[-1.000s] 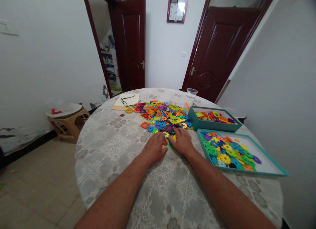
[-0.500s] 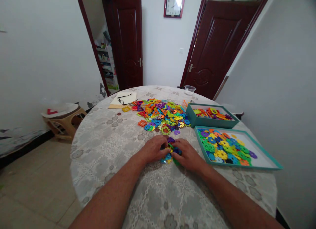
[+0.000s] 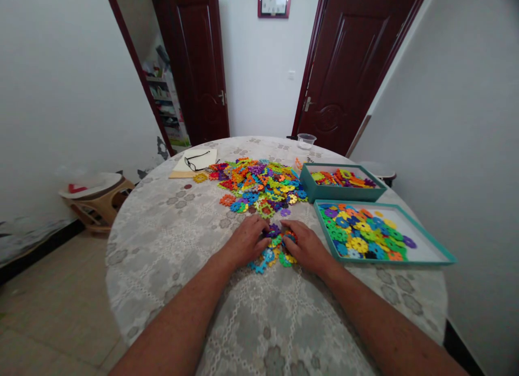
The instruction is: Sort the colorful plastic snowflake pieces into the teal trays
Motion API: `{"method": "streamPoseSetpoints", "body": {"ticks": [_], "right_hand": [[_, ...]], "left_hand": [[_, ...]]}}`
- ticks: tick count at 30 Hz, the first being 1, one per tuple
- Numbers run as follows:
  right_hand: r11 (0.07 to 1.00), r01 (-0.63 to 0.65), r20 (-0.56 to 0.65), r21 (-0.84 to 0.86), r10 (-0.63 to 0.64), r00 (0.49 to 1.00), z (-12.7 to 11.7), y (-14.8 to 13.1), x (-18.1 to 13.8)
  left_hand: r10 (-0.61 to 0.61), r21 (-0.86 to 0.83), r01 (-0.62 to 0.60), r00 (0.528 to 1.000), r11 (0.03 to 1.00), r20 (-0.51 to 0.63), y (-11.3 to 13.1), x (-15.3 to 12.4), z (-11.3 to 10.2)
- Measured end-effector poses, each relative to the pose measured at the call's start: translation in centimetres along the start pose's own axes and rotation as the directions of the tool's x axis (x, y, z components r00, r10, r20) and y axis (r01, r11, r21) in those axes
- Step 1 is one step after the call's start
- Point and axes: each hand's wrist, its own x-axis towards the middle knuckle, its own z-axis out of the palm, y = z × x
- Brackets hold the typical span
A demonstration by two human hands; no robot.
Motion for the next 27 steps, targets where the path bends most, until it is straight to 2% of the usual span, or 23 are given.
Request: {"method": "streamPoseSetpoints", "body": {"ticks": [6, 10, 14, 17, 21, 27], "right_hand": [[0.998, 0.064, 0.042, -0.010, -0.064, 0.997, -0.1, -0.7, 0.1], [1.000, 0.014, 0.036, -0.010, -0.014, 0.999, -0.2, -0.9, 0.1], [1.000, 0.008, 0.013, 0.006, -0.008, 1.000, -0.2, -0.8, 0.1], [0.999, -0.009, -0.028, 0.033, 0.009, 1.000, -0.4, -1.1, 0.1], [0.992, -0.042, -0.082, 0.115, 0.051, 0.995, -0.9, -1.9, 0.1], [0.899, -0.178, 0.035, 0.400, 0.179, 0.983, -0.6, -2.9, 0.1]], "left_hand": [[-0.062, -0.014, 0.062, 0.998, 0.998, 0.013, 0.1, 0.4, 0.0], [-0.149, -0.043, 0.146, 0.985, 0.988, -0.091, 0.2, 0.6, -0.3], [-0.256, -0.106, 0.240, 0.951, 0.965, -0.173, 0.4, 0.7, -0.8], [-0.302, -0.179, 0.275, 0.941, 0.945, -0.151, 0.9, 0.8, -1.2], [-0.271, -0.204, 0.244, 0.956, 0.948, -0.115, 1.7, 0.9, -1.5], [-0.245, -0.217, 0.230, 0.968, 0.949, -0.045, 2.3, 0.8, -1.9]]}}
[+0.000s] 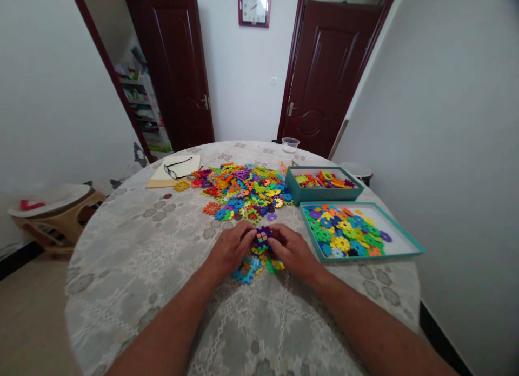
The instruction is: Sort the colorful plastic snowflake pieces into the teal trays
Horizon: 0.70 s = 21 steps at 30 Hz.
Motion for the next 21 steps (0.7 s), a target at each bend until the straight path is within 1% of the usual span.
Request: {"method": "streamPoseSetpoints", "body": {"ticks": [2, 5, 7, 10, 12, 13, 14, 15, 16, 17, 18, 19, 20, 21], "right_hand": [[1.000, -0.019, -0.001, 0.021, 0.019, 1.000, -0.2, -0.3, 0.0], [0.999, -0.017, 0.006, -0.048, 0.017, 1.000, -1.4, -1.1, 0.1], [0.992, -0.015, 0.023, -0.124, 0.018, 1.000, -3.0, -1.8, 0.5], [0.976, -0.074, 0.004, -0.204, 0.076, 0.997, -6.8, -2.3, 2.1], [0.963, -0.166, -0.095, -0.212, 0.149, 0.984, -10.0, -2.0, 4.0], [0.955, -0.207, -0.185, -0.214, 0.168, 0.968, -11.6, -1.6, 5.1], [0.945, -0.240, -0.311, -0.222, 0.165, 0.936, -13.2, -1.1, 6.2], [0.936, -0.275, -0.437, -0.221, 0.157, 0.886, -14.5, -0.5, 7.2], [0.927, -0.302, -0.540, -0.224, 0.140, 0.830, -15.7, 0.1, 8.1], [0.903, -0.320, -0.613, -0.286, 0.084, 0.786, -16.6, 0.6, 8.8], [0.865, -0.327, -0.654, -0.382, -0.003, 0.757, -17.2, 1.0, 9.2], [0.817, -0.318, -0.661, -0.480, -0.100, 0.744, -17.4, 1.3, 9.3], [0.764, -0.287, -0.630, -0.577, -0.193, 0.752, -17.2, 1.3, 9.1], [0.721, -0.231, -0.566, -0.654, -0.263, 0.781, -16.7, 1.2, 8.7]], "left_hand": [[0.022, 0.012, -0.022, 1.000, 1.000, 0.008, 0.0, 0.0, -0.1], [0.051, 0.060, -0.053, 0.998, 0.997, 0.031, 0.0, -0.1, -0.3], [0.052, 0.099, -0.055, 0.998, 0.993, 0.041, -0.1, -0.1, -0.3], [0.054, 0.134, -0.059, 0.998, 0.989, 0.035, -0.4, -0.2, -0.4], [0.055, 0.148, -0.057, 0.998, 0.987, 0.013, -0.8, -0.1, -0.5], [0.052, 0.158, -0.050, 0.999, 0.986, -0.007, -1.0, -0.1, -0.6], [0.053, 0.170, -0.048, 0.998, 0.984, -0.026, -1.3, 0.0, -0.7], [0.053, 0.174, -0.046, 0.998, 0.984, -0.037, -1.5, 0.0, -0.8], [0.047, 0.178, -0.036, 0.997, 0.983, -0.057, -1.8, 0.0, -0.9], [0.042, 0.184, -0.028, 0.997, 0.983, -0.069, -2.0, 0.0, -0.9], [0.038, 0.189, -0.023, 0.996, 0.982, -0.075, -2.1, 0.0, -1.0], [0.037, 0.195, -0.021, 0.997, 0.981, -0.075, -2.1, 0.0, -1.0], [0.041, 0.197, -0.028, 0.997, 0.980, -0.060, -2.1, 0.0, -1.0], [0.048, 0.195, -0.040, 0.998, 0.980, -0.037, -2.0, 0.0, -0.9]]}}
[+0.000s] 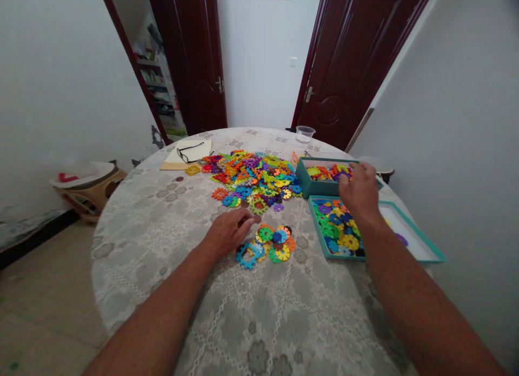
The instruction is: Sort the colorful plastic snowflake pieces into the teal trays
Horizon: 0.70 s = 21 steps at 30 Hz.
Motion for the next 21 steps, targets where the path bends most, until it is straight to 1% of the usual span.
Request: {"method": "streamPoseSetpoints", "body": {"ticks": [1, 2, 3, 4, 5, 6, 8, 10, 12, 13, 14, 15, 18, 21], "right_hand": [[0.996, 0.092, 0.050, 0.009, -0.093, 0.994, 0.0, -0.6, -1.0], [0.984, 0.169, 0.138, 0.058, -0.176, 0.975, 0.0, -1.5, -2.2], [0.966, 0.222, 0.253, 0.136, -0.250, 0.935, 0.0, -2.5, -3.7], [0.944, 0.239, 0.372, 0.225, -0.310, 0.875, 0.1, -3.7, -5.3], [0.926, 0.228, 0.462, 0.302, -0.351, 0.815, 0.2, -4.8, -7.0], [0.905, 0.210, 0.517, 0.370, -0.388, 0.763, 0.3, -5.9, -8.7], [0.851, 0.186, 0.559, 0.491, -0.472, 0.681, 0.4, -7.8, -11.9], [0.791, 0.212, 0.579, 0.574, -0.575, 0.578, 0.2, -9.4, -14.4], [0.761, 0.271, 0.603, 0.589, -0.637, 0.480, -0.1, -10.7, -16.2], [0.760, 0.304, 0.618, 0.574, -0.646, 0.449, -0.2, -11.3, -16.8], [0.766, 0.332, 0.634, 0.550, -0.643, 0.430, -0.3, -11.8, -17.3], [0.775, 0.356, 0.648, 0.522, -0.632, 0.424, -0.3, -12.2, -17.6], [0.786, 0.417, 0.662, 0.456, -0.613, 0.431, 0.1, -12.8, -18.1], [0.747, 0.487, 0.612, 0.452, -0.657, 0.440, 0.8, -12.6, -18.3]], "left_hand": [[0.012, -0.006, -0.012, 1.000, 1.000, 0.026, 0.1, 0.0, 0.0], [0.025, -0.014, -0.025, 0.998, 1.000, 0.051, 0.2, 0.0, 0.0], [0.038, -0.020, -0.037, 0.997, 0.999, 0.073, 0.3, 0.0, 0.0], [0.049, -0.022, -0.047, 0.995, 0.999, 0.091, 0.3, -0.1, 0.1], [0.057, -0.020, -0.055, 0.993, 0.998, 0.104, 0.2, -0.1, 0.1], [0.062, -0.014, -0.060, 0.992, 0.998, 0.111, 0.1, -0.1, 0.2], [0.053, 0.009, -0.055, 0.992, 0.998, 0.115, -0.4, -0.1, 0.4], [0.026, 0.041, -0.030, 0.994, 0.999, 0.105, -0.9, -0.2, 0.6], [0.008, 0.063, -0.013, 0.996, 0.998, 0.093, -1.4, -0.2, 0.8], [0.008, 0.064, -0.013, 0.996, 0.998, 0.091, -1.5, -0.2, 0.9], [0.010, 0.061, -0.015, 0.996, 0.998, 0.090, -1.5, -0.1, 0.9], [0.011, 0.054, -0.015, 0.996, 0.998, 0.087, -1.6, -0.1, 1.0], [-0.004, 0.023, 0.002, 0.998, 1.000, 0.063, -1.6, 0.0, 1.1], [-0.015, 0.002, 0.015, 0.999, 1.000, 0.048, -1.6, 0.1, 1.2]]}}
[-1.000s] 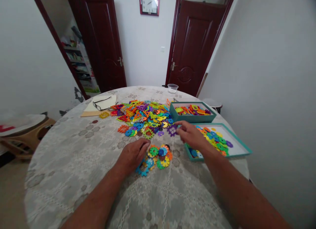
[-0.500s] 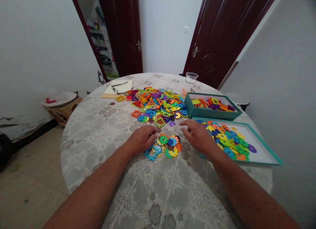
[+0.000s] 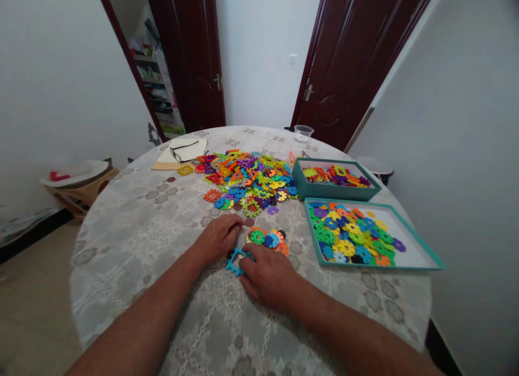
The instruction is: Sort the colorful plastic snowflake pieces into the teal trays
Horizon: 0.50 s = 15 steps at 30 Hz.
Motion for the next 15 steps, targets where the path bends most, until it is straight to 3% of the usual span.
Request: {"method": "streamPoseSetpoints", "body": {"ticks": [3, 7, 10, 12, 15], "right_hand": [[0.999, 0.037, -0.072, 0.012, -0.036, 0.997, 0.5, 0.6, 0.1], [0.989, -0.020, -0.246, 0.143, 0.055, 0.968, -0.2, 1.4, 0.4], [0.943, -0.132, -0.347, 0.306, 0.240, 0.907, -2.1, 2.7, 0.4], [0.879, -0.236, -0.341, 0.413, 0.390, 0.856, -3.9, 4.5, 0.4], [0.701, -0.360, -0.274, 0.616, 0.619, 0.736, -7.1, 8.7, 0.5]], "left_hand": [[0.019, -0.027, -0.019, 1.000, 0.999, -0.001, -0.1, 0.1, 0.2], [0.015, -0.047, -0.015, 1.000, 0.999, 0.016, 0.2, 0.1, 0.0], [0.001, -0.049, 0.001, 1.000, 0.999, 0.028, 0.5, 0.0, -0.2], [-0.004, -0.047, 0.006, 1.000, 0.999, 0.030, 0.6, 0.0, -0.3], [-0.015, -0.052, 0.017, 1.000, 0.999, 0.022, 0.6, -0.1, -0.3]]}}
